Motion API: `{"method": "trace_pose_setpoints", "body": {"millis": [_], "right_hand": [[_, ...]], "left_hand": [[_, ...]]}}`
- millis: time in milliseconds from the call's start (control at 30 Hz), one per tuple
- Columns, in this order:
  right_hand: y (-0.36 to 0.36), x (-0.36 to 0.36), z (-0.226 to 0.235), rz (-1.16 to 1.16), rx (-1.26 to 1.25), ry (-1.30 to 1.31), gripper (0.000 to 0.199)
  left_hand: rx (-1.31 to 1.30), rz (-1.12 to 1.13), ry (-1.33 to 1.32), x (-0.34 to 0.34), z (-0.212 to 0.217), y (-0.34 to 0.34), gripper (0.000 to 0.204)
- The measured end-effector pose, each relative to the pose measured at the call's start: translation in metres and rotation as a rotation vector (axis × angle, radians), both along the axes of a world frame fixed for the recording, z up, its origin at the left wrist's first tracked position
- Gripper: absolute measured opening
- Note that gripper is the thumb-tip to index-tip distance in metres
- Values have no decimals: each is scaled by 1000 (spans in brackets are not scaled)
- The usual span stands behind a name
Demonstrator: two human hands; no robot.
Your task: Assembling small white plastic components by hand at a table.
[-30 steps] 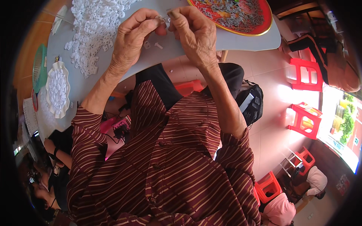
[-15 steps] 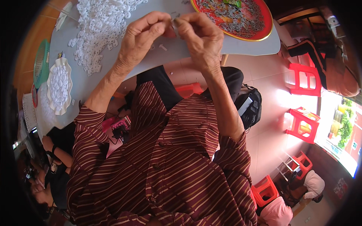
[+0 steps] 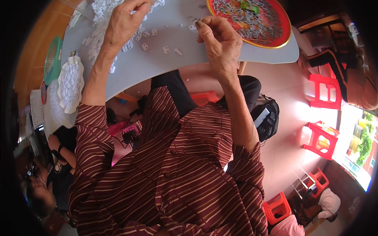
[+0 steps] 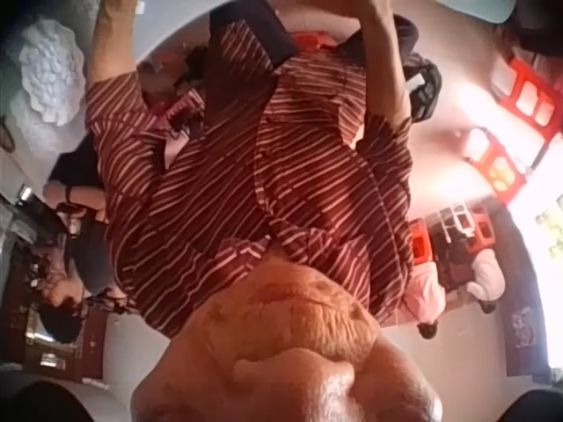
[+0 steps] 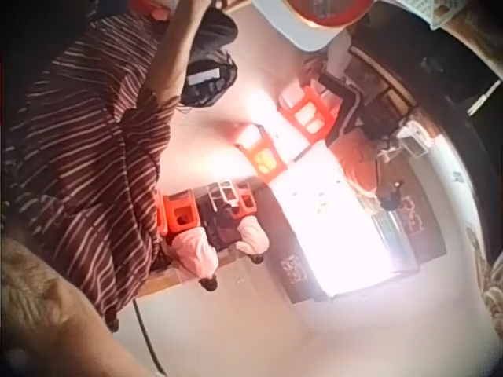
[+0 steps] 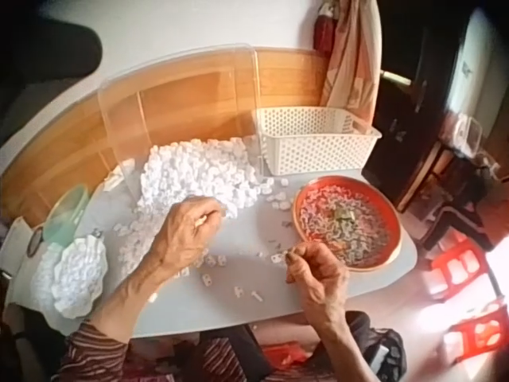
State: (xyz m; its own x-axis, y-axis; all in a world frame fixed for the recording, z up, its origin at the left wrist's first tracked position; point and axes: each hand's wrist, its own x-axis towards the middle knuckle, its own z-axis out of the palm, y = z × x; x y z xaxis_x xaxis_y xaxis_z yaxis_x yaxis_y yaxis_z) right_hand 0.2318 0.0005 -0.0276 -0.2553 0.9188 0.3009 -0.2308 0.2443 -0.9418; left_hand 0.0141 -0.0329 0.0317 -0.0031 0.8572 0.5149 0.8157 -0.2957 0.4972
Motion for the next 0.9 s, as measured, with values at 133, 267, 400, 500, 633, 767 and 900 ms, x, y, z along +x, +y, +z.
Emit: {"method": "trace_pose_setpoints", "body": {"millis": [133,267,400,500,633,767,900], "right_hand": [[-4,0,5,44,4,-54,12],[-5,0,6,28,47,-139,14],[-5,-2,4,35,53,-150,15],[-7,-2,7,30,34,-159,16],[-7,-2,7,33,36,-172,16],[-8,-2,8,40,30,-155,14],[-9,-2,10,71,38,-170,12]], "left_hand": [[-12,-28,223,-25,8,-4,9],[-61,-109,451,-52,-9,1,9],[-2,-113,477,-42,-13,-9,9],[-42,-168,490,-43,-10,-7,11],[90,-325,640,-43,-10,-2,12],[-24,-139,579,-40,-28,0,21],[5,-137,566,-32,-28,5,21]]}}
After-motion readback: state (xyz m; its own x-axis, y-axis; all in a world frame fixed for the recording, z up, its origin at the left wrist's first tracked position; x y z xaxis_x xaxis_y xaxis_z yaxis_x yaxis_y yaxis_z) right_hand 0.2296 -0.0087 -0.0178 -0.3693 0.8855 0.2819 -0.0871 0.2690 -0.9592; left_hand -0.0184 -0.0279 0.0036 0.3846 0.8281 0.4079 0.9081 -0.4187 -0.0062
